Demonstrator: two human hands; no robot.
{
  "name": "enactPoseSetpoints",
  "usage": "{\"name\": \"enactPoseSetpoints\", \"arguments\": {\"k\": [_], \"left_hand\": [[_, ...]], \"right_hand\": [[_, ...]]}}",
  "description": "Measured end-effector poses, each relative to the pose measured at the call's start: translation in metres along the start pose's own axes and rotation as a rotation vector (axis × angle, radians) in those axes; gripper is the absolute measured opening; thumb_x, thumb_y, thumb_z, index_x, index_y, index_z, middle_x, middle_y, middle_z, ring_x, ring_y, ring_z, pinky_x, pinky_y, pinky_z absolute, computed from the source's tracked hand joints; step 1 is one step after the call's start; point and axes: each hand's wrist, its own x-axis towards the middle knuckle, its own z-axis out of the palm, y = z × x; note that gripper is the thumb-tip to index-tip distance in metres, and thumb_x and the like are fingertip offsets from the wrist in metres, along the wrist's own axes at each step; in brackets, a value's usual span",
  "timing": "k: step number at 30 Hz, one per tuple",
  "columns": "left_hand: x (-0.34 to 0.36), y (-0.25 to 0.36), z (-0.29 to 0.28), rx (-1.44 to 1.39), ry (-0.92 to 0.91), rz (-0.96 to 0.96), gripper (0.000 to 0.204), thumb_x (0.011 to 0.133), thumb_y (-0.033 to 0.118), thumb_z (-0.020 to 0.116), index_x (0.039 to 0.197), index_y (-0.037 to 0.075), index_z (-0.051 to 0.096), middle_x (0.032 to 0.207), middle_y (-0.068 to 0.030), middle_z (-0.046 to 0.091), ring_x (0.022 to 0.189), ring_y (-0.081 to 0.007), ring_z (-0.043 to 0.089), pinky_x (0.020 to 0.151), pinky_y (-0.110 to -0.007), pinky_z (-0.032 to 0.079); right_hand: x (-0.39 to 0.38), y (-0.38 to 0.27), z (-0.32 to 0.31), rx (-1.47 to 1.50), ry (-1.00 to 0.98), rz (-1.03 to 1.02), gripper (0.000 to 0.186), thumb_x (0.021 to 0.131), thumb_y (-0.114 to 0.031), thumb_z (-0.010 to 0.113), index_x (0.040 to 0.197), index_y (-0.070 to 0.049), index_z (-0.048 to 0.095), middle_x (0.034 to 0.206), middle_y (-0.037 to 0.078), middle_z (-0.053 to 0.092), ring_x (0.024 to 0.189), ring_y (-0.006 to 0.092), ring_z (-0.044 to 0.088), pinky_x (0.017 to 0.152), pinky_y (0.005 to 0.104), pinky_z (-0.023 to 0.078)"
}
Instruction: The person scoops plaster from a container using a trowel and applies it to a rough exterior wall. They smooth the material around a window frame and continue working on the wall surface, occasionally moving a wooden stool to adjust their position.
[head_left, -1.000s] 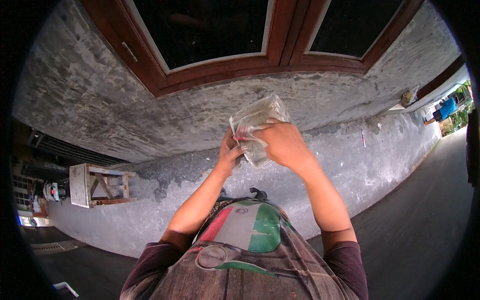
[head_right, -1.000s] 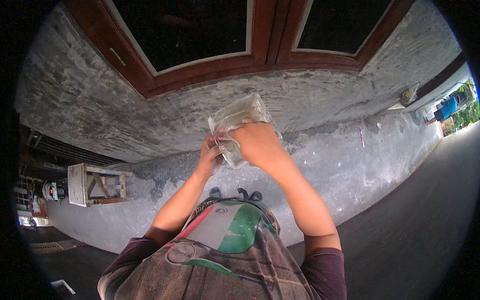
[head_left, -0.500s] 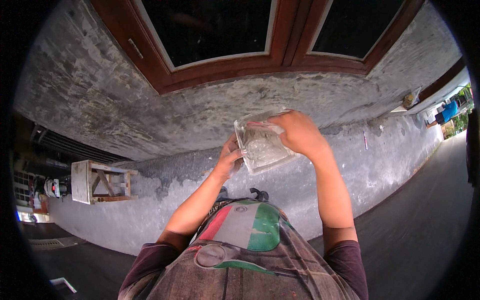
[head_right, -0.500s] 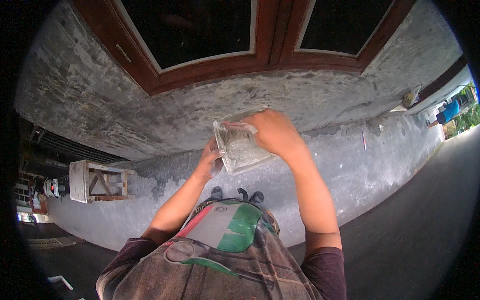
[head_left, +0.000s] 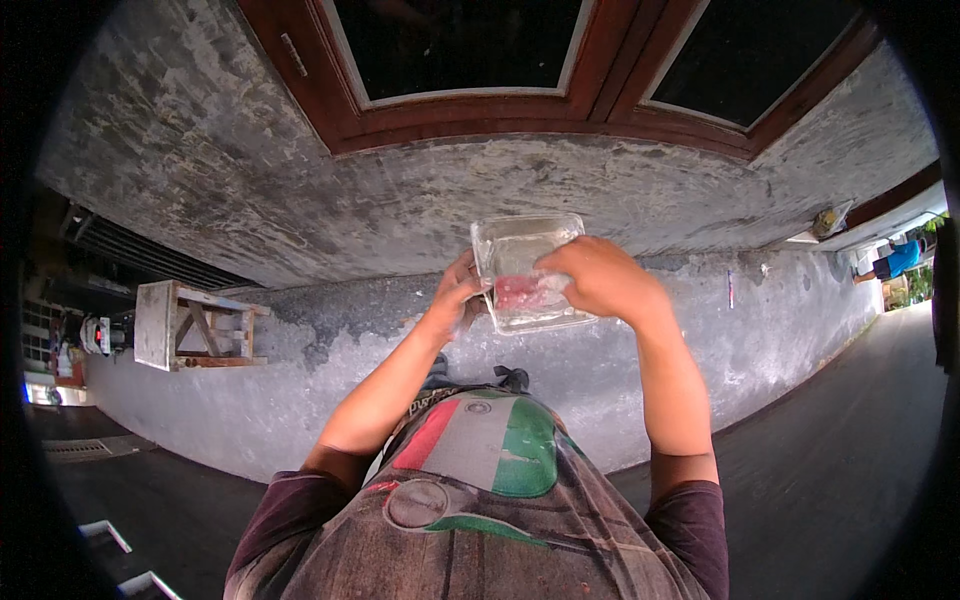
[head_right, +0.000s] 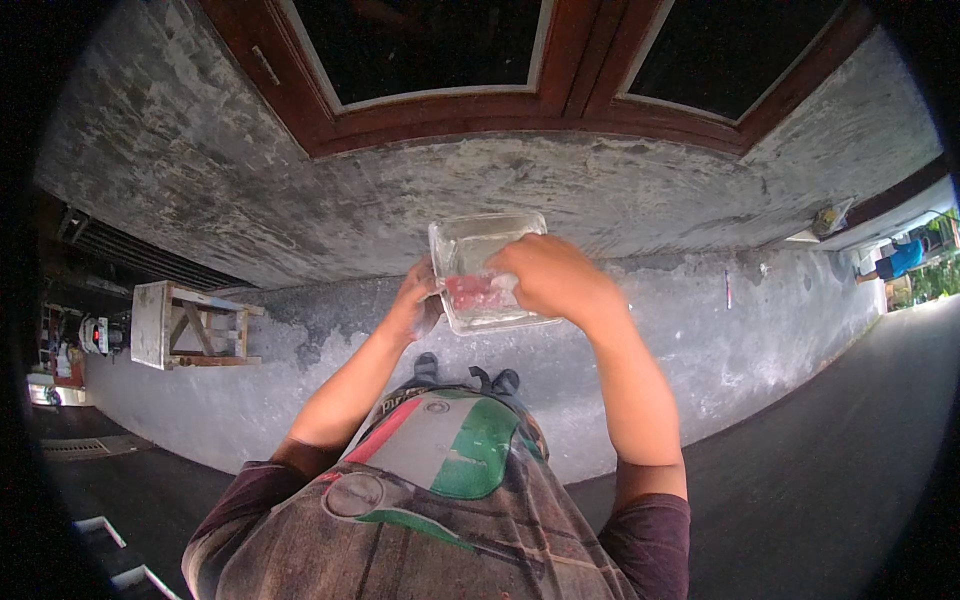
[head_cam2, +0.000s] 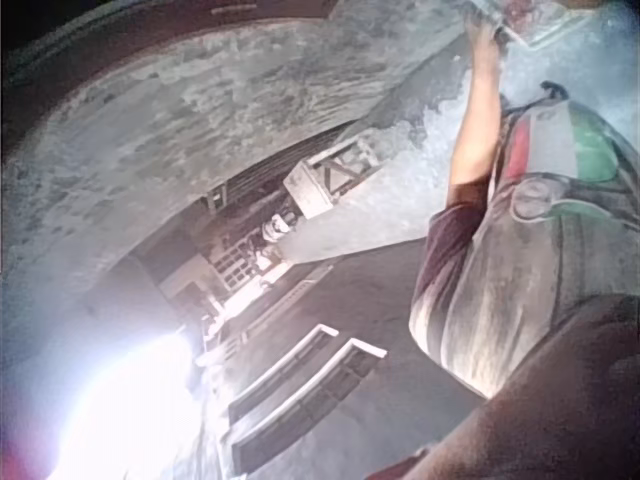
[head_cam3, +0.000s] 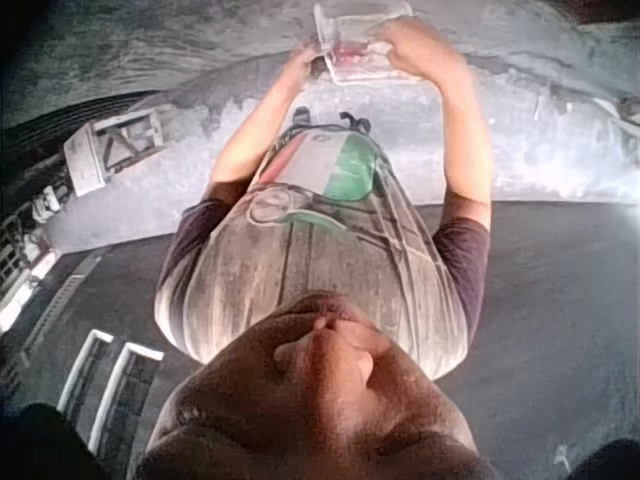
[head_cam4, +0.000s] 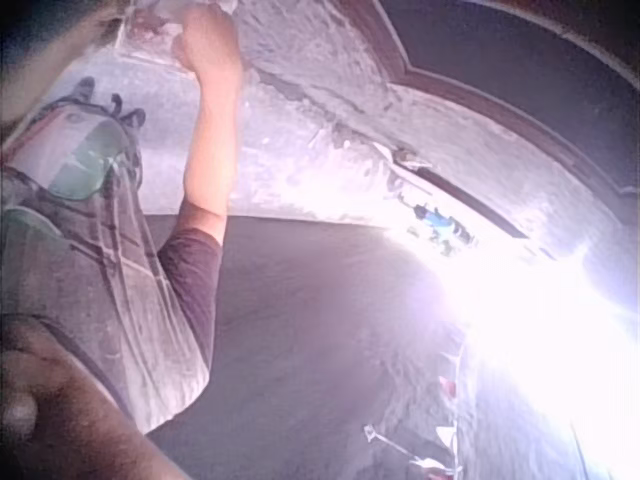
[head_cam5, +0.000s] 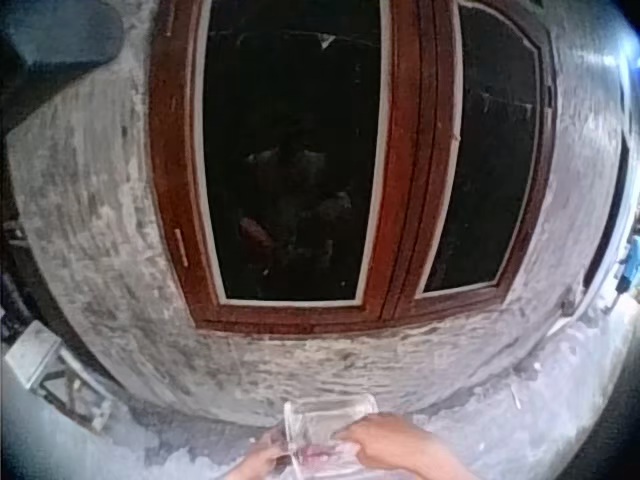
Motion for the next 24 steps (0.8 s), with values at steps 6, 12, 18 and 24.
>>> {"name": "enactPoseSetpoints", "arguments": {"k": [6,12,18,24], "left_hand": [[-0.002,0.009,0.008,-0.241,0.091,-0.067,0.072,0.09,0.029,0.061,0.153,0.003,0.036,0.137,-0.0144,0.058,0.118,-0.0245,0.065,0.091,-0.04,0.06],[-0.003,-0.003,0.002,-0.123,0.057,-0.044,0.072,0.092,0.031,0.058,0.156,0.01,0.033,0.143,-0.0135,0.055,0.127,-0.0261,0.06,0.104,-0.044,0.053],[-0.007,0.0,0.013,-0.183,0.04,0.005,0.073,0.092,0.03,0.06,0.156,0.009,0.032,0.143,-0.014,0.055,0.128,-0.0262,0.059,0.105,-0.044,0.051],[-0.005,-0.009,0.011,-0.179,0.119,0.104,0.075,0.09,0.025,0.059,0.157,0.007,0.03,0.144,-0.0158,0.054,0.128,-0.0276,0.059,0.104,-0.043,0.052]], "right_hand": [[-0.007,-0.022,-0.022,-0.023,0.049,-0.05,0.039,0.071,0.002,0.06,0.106,-0.006,0.075,0.098,0.02,0.073,0.096,0.0417,0.066,0.084,0.0503,0.052],[0.014,-0.007,-0.009,-0.07,0.018,-0.003,0.044,0.071,0.0,0.061,0.113,-0.006,0.074,0.101,0.019,0.073,0.097,0.0415,0.066,0.087,0.0488,0.052],[0.014,-0.013,-0.006,-0.144,0.162,0.044,0.044,0.073,0.0,0.06,0.114,-0.006,0.074,0.101,0.019,0.073,0.097,0.041,0.066,0.085,0.0506,0.052],[0.008,-0.004,0.017,-0.064,0.079,0.005,0.046,0.072,-0.001,0.06,0.116,-0.005,0.072,0.103,0.02,0.073,0.098,0.0416,0.066,0.087,0.051,0.051]]}}
